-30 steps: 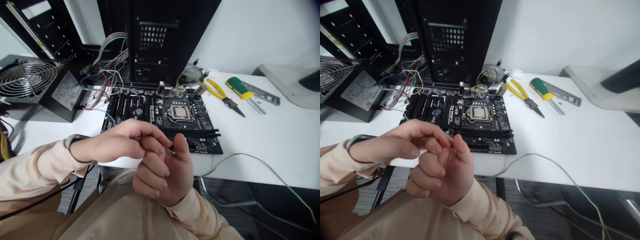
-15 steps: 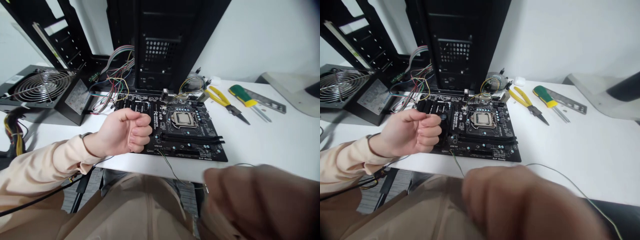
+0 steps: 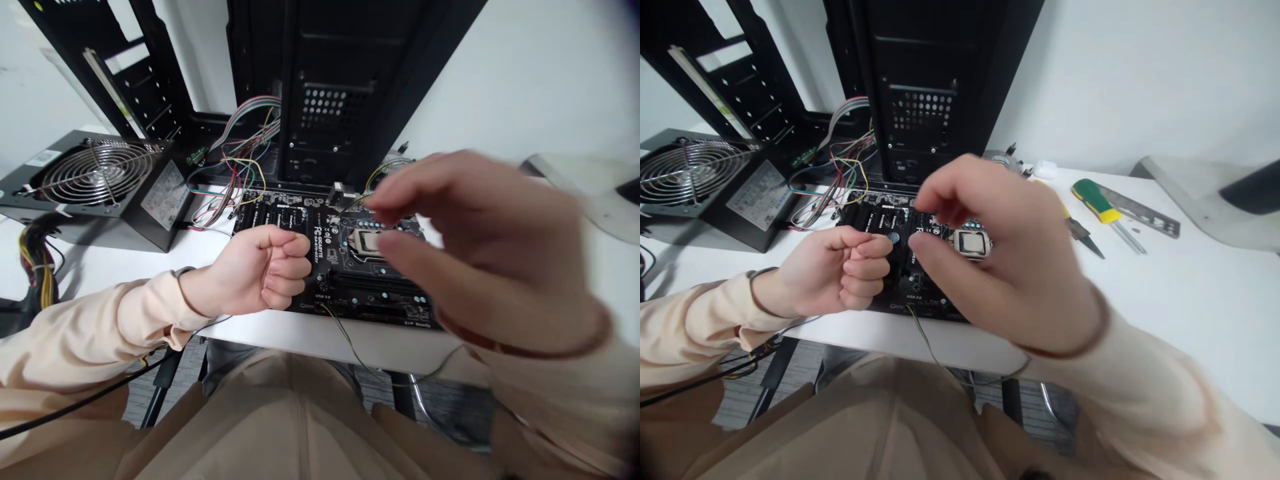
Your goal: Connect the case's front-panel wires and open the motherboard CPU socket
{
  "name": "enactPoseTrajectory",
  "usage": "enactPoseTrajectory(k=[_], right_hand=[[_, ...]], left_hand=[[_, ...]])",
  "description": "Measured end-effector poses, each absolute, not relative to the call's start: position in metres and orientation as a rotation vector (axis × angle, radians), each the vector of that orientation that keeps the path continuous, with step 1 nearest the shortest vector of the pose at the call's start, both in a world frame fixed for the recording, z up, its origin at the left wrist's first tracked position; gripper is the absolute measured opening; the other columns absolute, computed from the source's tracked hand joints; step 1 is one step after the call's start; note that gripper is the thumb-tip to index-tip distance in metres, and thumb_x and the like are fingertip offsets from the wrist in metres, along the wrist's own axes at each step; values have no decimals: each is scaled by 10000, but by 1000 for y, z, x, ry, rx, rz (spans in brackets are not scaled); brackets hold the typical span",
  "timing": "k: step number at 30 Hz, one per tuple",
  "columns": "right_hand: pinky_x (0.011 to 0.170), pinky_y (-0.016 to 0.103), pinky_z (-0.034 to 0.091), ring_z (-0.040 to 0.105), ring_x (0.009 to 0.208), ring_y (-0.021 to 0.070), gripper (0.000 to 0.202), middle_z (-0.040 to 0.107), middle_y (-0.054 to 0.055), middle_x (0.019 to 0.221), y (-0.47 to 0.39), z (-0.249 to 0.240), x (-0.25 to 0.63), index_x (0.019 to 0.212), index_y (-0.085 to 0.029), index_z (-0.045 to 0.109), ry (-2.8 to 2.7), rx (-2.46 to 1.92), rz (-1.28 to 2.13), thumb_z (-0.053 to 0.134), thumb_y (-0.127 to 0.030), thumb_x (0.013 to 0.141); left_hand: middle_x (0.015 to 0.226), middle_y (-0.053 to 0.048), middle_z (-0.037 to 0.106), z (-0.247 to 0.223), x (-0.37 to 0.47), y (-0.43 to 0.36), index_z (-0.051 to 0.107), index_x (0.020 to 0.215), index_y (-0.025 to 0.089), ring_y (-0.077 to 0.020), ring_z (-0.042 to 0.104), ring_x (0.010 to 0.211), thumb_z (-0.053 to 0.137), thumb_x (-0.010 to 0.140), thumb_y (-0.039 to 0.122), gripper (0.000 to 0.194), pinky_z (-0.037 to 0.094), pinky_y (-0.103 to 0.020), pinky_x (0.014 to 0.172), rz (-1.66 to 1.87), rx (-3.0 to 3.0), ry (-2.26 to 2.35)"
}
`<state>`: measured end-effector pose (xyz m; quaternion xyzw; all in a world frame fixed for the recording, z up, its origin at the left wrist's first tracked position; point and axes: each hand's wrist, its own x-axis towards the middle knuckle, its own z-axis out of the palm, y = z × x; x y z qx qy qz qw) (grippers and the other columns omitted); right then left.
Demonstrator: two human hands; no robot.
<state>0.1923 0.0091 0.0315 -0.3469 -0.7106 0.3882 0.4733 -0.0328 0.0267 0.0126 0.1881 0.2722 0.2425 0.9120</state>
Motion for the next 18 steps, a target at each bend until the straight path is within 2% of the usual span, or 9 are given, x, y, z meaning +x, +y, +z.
enactPoseTrajectory(k=[1, 3, 8, 13, 18], right_hand=[[713, 258, 461, 567, 840, 119, 185, 636, -9, 894, 23, 36, 176, 888, -244, 684, -1823, -875, 821, 675, -166, 720], [633, 261, 485, 593, 838, 139, 202, 635, 10, 918, 32, 34, 155, 912, -219, 654, -1821, -950, 880, 642, -169, 716], [628, 253, 516, 643, 790, 142, 164, 664, 26, 846, 16, 15, 144, 845, -166, 633, -1611, -958, 1355, 638, -127, 686], [651, 239, 522, 655, 742, 116, 136, 686, 6, 782, 16, 15, 142, 790, -160, 627, -1472, -916, 1574, 639, -108, 665], [665, 237, 519, 633, 726, 99, 123, 658, -16, 741, 14, 11, 139, 754, -161, 626, -1425, -867, 1533, 610, -88, 657]], left_hand=[[506, 73, 142, 13, -33, 26, 298, 573, 188, -76, 124, 407, 373, 827, 216, 266, 224, -130, 347, 492, 398, 553], [495, 81, 129, 12, -33, 25, 324, 587, 188, -74, 101, 406, 369, 853, 234, 274, 217, -126, 348, 475, 426, 530], [474, 77, 154, 9, -32, 22, 419, 633, 186, -75, 130, 387, 371, 882, 308, 281, 203, -139, 366, 399, 561, 478], [435, 60, 145, 9, -32, 23, 244, 467, 195, -55, 164, 376, 491, 794, 489, 505, 153, -198, 378, 267, 734, 403], [418, 58, 132, 10, -31, 22, 221, 447, 203, -66, 155, 370, 525, 751, 551, 553, 118, -226, 380, 253, 794, 409]])
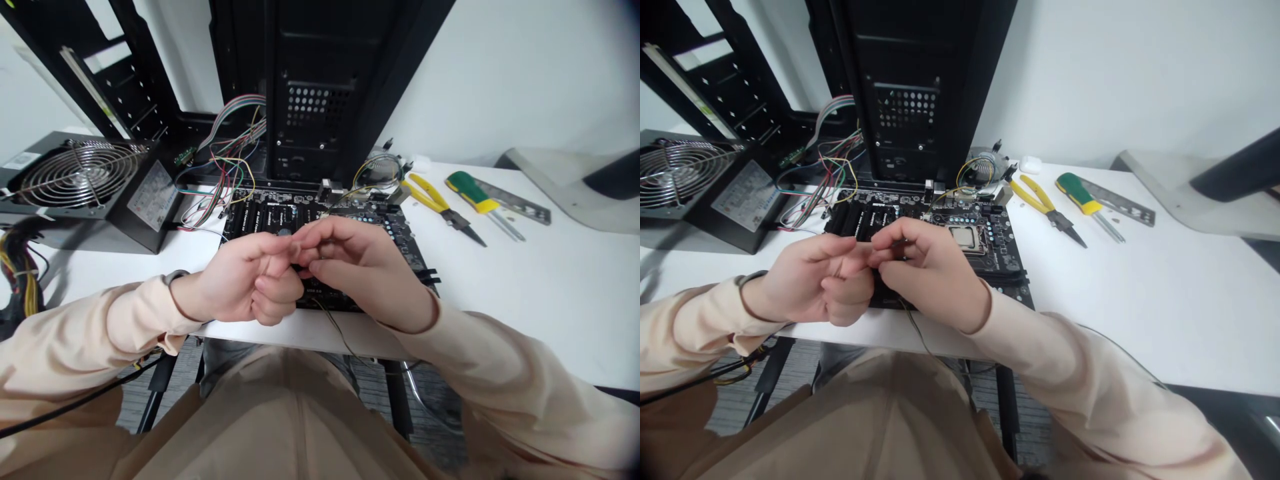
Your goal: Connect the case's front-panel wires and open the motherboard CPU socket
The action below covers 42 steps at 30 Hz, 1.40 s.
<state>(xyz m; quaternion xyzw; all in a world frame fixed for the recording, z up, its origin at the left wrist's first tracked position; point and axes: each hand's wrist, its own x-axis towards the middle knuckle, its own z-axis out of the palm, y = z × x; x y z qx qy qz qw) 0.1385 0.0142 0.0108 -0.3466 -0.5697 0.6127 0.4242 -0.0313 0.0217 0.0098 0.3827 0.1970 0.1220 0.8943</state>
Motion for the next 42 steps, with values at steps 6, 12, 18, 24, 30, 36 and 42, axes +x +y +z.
enactPoseTrajectory(k=[6, 12, 18, 24, 30, 36, 42], right_hand=[[650, 259, 499, 586, 693, 98, 102, 633, -7, 738, 13, 7, 140, 691, -162, 613, -1458, -812, 1463, 582, -76, 646], [635, 258, 471, 552, 667, 84, 105, 636, 5, 804, 15, 4, 140, 635, -156, 611, -1475, -798, 1414, 558, -67, 615], [670, 240, 497, 582, 713, 93, 160, 634, -8, 753, 17, 5, 141, 718, -163, 653, -1470, -737, 1532, 565, -63, 628], [696, 225, 514, 604, 740, 91, 156, 640, -15, 765, 17, 5, 141, 734, -173, 648, -1458, -735, 1569, 594, -62, 639], [679, 214, 513, 602, 725, 83, 161, 637, -16, 764, 15, 5, 140, 716, -167, 625, -1434, -766, 1545, 585, -43, 622], [652, 219, 510, 598, 705, 89, 160, 628, -18, 739, 15, 4, 138, 704, -171, 604, -1436, -792, 1510, 567, -49, 608], [660, 214, 513, 600, 710, 87, 156, 634, -19, 735, 15, 4, 137, 706, -169, 611, -1459, -802, 1463, 578, -43, 620]], left_hand=[[413, 50, 159, 9, -31, 20, 231, 446, 200, -68, 176, 362, 518, 735, 619, 584, 139, -230, 372, 226, 844, 398], [443, 57, 144, 8, -32, 20, 231, 481, 200, -65, 164, 370, 467, 778, 606, 556, 121, -240, 376, 193, 840, 359], [441, 56, 163, 8, -34, 19, 242, 483, 199, -68, 174, 383, 488, 784, 548, 522, 128, -250, 401, 248, 788, 354], [453, 56, 154, 9, -34, 19, 245, 478, 207, -75, 187, 390, 507, 775, 549, 523, 128, -255, 411, 255, 780, 367], [478, 68, 173, 9, -33, 15, 295, 531, 189, -65, 171, 405, 547, 781, 501, 473, 138, -215, 419, 307, 706, 376], [482, 73, 210, 10, -32, 17, 392, 593, 179, -65, 183, 402, 584, 776, 464, 390, 147, -197, 423, 303, 655, 343], [472, 62, 202, 11, -32, 18, 346, 528, 183, -69, 206, 395, 519, 801, 516, 464, 160, -219, 405, 294, 723, 335]])
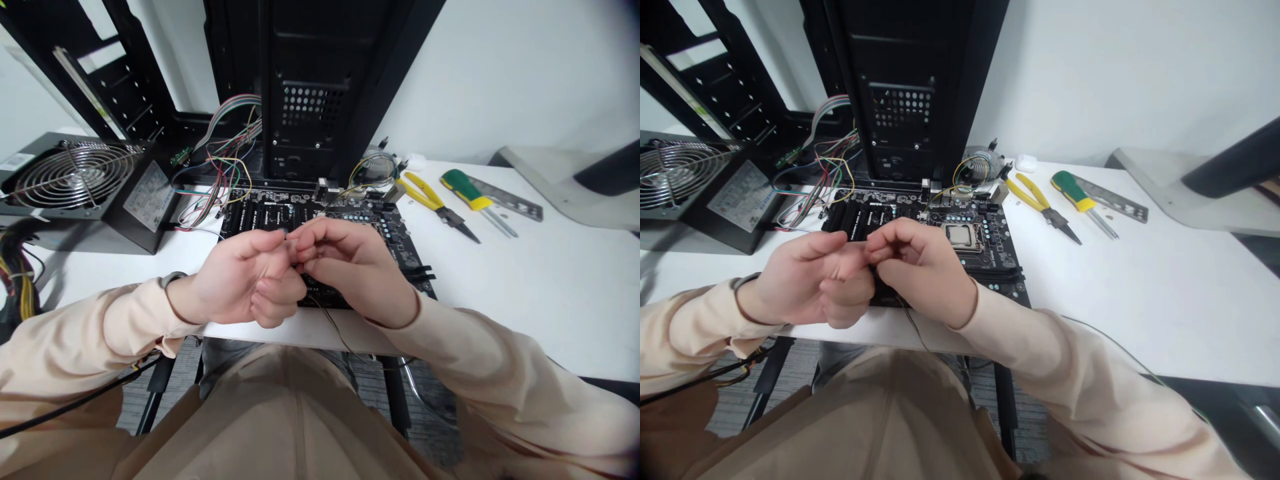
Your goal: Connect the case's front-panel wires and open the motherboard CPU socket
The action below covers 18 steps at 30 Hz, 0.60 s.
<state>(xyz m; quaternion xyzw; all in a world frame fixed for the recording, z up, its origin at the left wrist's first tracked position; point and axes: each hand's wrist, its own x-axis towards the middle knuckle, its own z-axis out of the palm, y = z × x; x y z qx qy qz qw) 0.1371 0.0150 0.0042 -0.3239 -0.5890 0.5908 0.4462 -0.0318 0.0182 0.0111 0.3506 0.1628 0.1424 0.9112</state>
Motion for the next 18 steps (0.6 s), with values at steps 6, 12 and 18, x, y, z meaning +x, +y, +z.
enactPoseTrajectory(k=[6, 12, 18], right_hand=[[716, 241, 543, 648, 777, 113, 137, 686, -1, 806, 19, 6, 142, 776, -171, 672, -1521, -757, 1469, 612, -99, 676], [712, 252, 566, 679, 761, 125, 156, 729, 12, 800, 20, 12, 148, 765, -173, 723, -1664, -823, 1285, 590, -107, 719], [679, 254, 580, 687, 722, 134, 189, 744, 19, 792, 18, 14, 148, 748, -176, 739, -1725, -923, 1133, 585, -88, 681]], left_hand=[[471, 65, 153, 9, -34, 19, 290, 532, 197, -74, 196, 391, 395, 852, 549, 487, 167, -232, 394, 309, 763, 333], [479, 90, 217, 7, -34, 18, 442, 819, 202, -84, 185, 398, 486, 817, 466, 268, 166, -189, 410, 319, 641, 333], [473, 87, 206, 7, -34, 17, 399, 715, 195, -77, 185, 395, 494, 804, 480, 313, 168, -191, 404, 303, 645, 341]])
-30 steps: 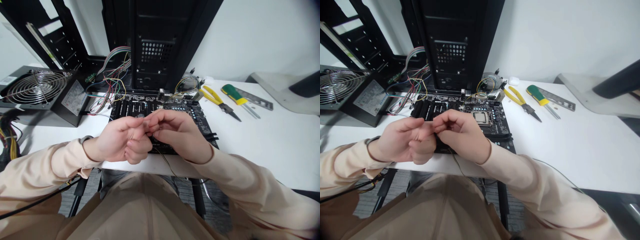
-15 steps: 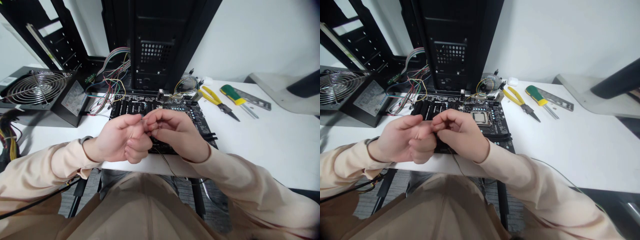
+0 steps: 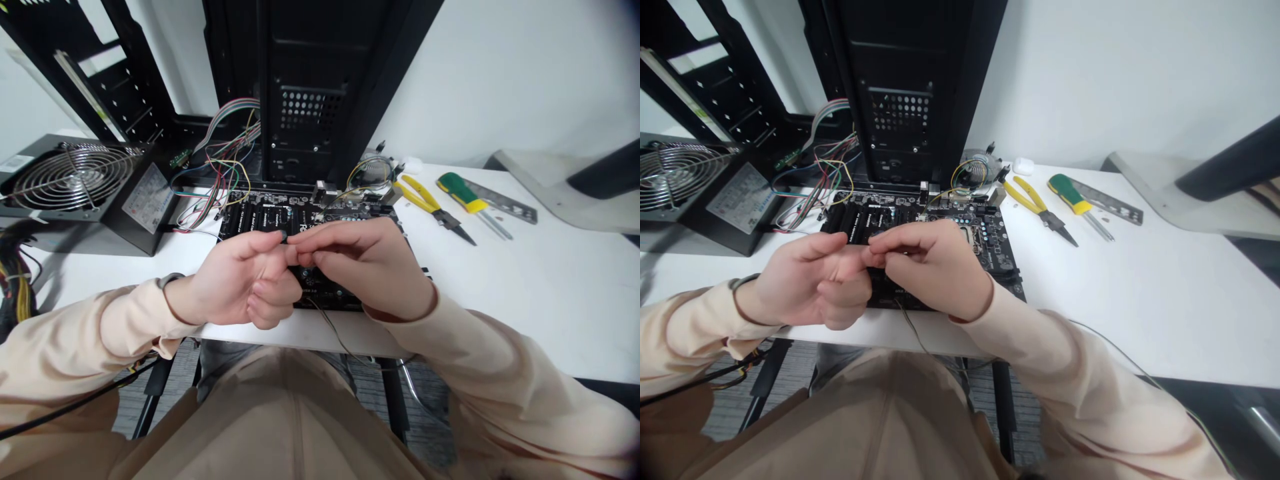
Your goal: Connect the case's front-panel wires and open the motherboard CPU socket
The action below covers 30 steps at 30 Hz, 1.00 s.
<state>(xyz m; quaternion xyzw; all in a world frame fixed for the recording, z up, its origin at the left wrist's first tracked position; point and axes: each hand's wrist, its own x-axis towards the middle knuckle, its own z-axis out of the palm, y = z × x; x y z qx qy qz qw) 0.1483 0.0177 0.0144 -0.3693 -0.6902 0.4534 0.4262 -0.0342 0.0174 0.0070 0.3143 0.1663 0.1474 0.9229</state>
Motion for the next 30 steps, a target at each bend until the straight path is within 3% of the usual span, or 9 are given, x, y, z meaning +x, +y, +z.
enactPoseTrajectory(k=[4, 8, 16, 22, 26, 30], right_hand=[[663, 264, 582, 681, 684, 133, 200, 746, 26, 787, 17, 14, 147, 723, -174, 737, -1711, -948, 1098, 572, -77, 665], [668, 270, 583, 678, 679, 131, 212, 740, 17, 762, 16, 13, 146, 699, -180, 729, -1695, -946, 1077, 555, -65, 660], [676, 266, 578, 686, 704, 135, 198, 743, 16, 774, 16, 13, 148, 715, -177, 736, -1674, -906, 1118, 571, -75, 674], [797, 299, 559, 688, 833, 146, 201, 744, 12, 867, 22, 11, 150, 786, -186, 730, -1671, -906, 1190, 575, -83, 708], [828, 316, 534, 664, 828, 135, 149, 720, 2, 851, 25, 11, 151, 663, -181, 642, -1582, -841, 1166, 568, -59, 706], [786, 345, 530, 647, 773, 145, 121, 683, -1, 792, 29, 12, 155, 644, -203, 566, -1467, -686, 1213, 601, -143, 743]], left_hand=[[466, 77, 191, 8, -33, 18, 405, 657, 195, -85, 186, 384, 445, 831, 489, 343, 167, -198, 394, 310, 699, 348], [448, 59, 159, 8, -33, 20, 296, 505, 209, -89, 185, 376, 427, 819, 554, 485, 138, -246, 381, 255, 772, 341], [454, 56, 150, 8, -33, 19, 259, 498, 201, -78, 185, 385, 415, 813, 553, 497, 135, -247, 393, 254, 778, 331], [480, 86, 187, 11, -34, 17, 366, 708, 208, -74, 168, 393, 517, 805, 339, 223, 179, -166, 395, 382, 669, 387], [481, 89, 159, 20, -39, 21, 271, 651, 203, -57, 119, 391, 514, 773, 146, 279, 170, -138, 377, 522, 701, 428], [465, 90, 143, 32, -48, 34, 259, 640, 206, -50, 125, 371, 451, 810, 127, 268, 173, -131, 365, 723, 864, 593]])
